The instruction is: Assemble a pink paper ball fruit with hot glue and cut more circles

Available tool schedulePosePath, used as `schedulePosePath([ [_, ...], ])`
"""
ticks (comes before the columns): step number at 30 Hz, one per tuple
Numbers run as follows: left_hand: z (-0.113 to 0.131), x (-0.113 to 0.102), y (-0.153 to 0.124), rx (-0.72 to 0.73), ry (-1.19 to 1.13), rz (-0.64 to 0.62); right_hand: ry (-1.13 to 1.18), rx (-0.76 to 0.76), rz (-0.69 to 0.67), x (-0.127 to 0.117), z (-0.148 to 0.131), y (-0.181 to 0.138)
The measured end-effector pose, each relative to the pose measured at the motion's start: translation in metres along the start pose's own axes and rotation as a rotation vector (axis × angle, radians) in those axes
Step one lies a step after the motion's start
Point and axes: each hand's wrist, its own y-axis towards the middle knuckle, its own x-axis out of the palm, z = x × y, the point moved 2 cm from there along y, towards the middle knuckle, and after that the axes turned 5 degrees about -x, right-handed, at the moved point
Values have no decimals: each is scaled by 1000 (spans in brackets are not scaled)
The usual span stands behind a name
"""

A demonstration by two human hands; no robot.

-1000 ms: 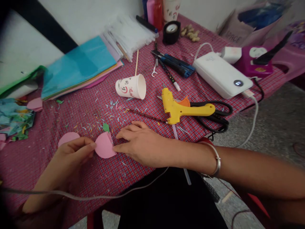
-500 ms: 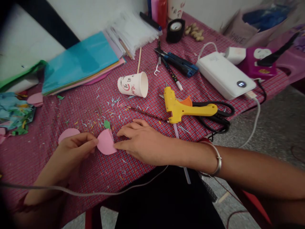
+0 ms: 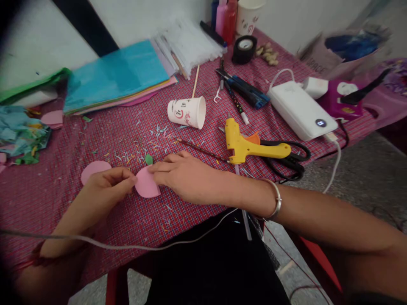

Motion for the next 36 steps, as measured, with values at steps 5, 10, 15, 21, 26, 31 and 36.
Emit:
schedulePosePath([
  [5, 7, 4, -18, 510, 263, 384, 31, 14, 30, -2, -1, 1],
  [10, 11, 11, -27, 860, 464, 209, 156, 38, 84, -9, -1, -3],
  [15, 4, 14, -23, 791, 479, 154, 126, 48, 76, -2, -3, -13],
  [21, 2, 15, -21, 754, 472, 148, 130, 36, 100, 4, -5, -15],
  [26, 4, 16, -21, 753, 452, 150, 136, 45, 94, 3, -6, -14],
  [31, 5, 16, -20, 754, 432, 167, 145, 21, 116, 4, -6, -14],
  [36, 7, 15, -23, 808, 477, 261, 152, 30, 110, 5, -6, -13],
])
